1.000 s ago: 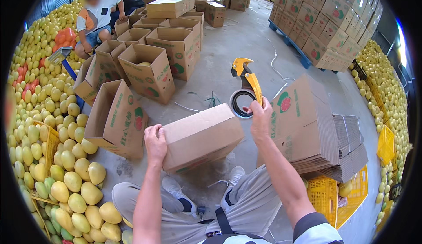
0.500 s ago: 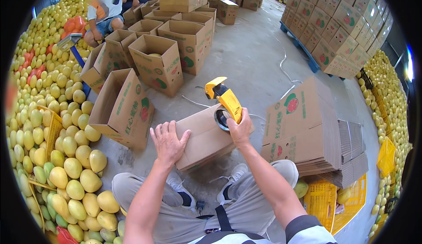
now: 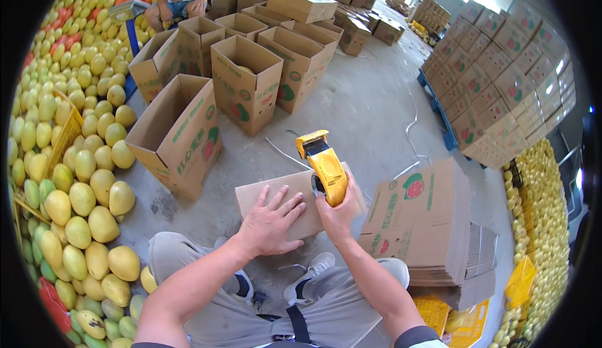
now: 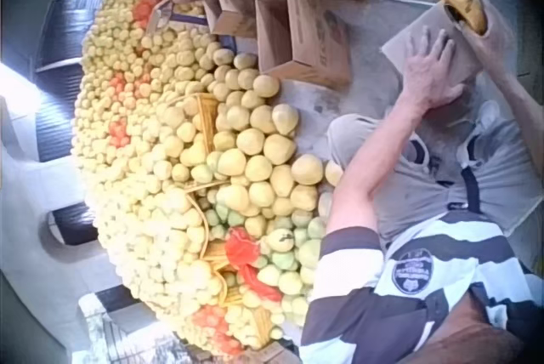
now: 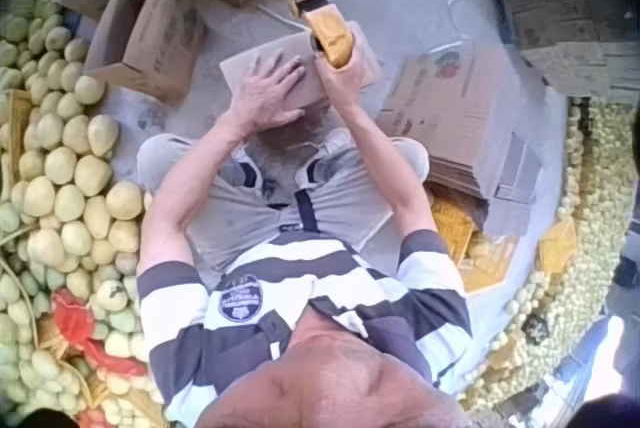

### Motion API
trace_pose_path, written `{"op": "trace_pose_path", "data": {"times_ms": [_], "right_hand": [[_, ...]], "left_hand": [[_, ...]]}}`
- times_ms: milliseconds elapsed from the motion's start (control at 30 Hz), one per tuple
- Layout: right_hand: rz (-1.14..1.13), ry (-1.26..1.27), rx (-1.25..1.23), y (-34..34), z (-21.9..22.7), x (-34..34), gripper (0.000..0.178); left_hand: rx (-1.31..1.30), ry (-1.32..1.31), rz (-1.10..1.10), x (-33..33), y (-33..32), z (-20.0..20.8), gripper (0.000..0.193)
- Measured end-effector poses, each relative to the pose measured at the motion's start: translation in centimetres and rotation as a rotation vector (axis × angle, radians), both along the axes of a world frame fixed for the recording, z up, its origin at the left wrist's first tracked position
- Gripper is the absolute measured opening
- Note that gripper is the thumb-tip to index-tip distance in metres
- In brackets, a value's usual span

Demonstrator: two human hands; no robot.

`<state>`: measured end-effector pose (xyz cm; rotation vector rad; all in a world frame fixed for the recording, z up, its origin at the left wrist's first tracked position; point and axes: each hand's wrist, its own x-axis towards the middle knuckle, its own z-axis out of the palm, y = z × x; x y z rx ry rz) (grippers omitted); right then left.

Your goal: The person sits on the floor and repeatedly folds flat cardboard sheets into open boxes, then uses a handheld tape dispenser to seal the seams. The person places each finished box aside and continues the cycle with new sheets.

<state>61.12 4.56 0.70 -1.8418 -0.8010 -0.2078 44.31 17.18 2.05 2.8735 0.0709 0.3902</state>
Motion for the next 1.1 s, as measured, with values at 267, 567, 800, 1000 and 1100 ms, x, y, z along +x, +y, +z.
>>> {"op": "trace_pose_path", "data": {"times_ms": [267,567,800,1000,1100], "right_hand": [[0.121,0.439,-0.430,9.0,10.1,8.6,0.073],[0.246,0.231,-1.284,21.9,-2.4,12.9,0.045],[0.371,0.081,-1.476,23.2,7.9,9.2,0.052],[0.371,0.128,-0.861,5.4,23.1,2.5,0.042],[0.242,-0.167,-0.748,-8.0,20.7,-4.3,0.047]], "left_hand": [[-0.139,-0.049,0.007,-0.2,0.5,0.3,0.079],[-0.243,-0.084,0.001,-0.2,0.8,0.3,0.073],[-0.230,-0.094,0.002,0.4,0.9,0.0,0.073],[-0.185,-0.167,0.095,0.3,0.9,0.0,0.070],[-0.183,-0.196,0.075,0.4,0.5,0.1,0.068]]}}
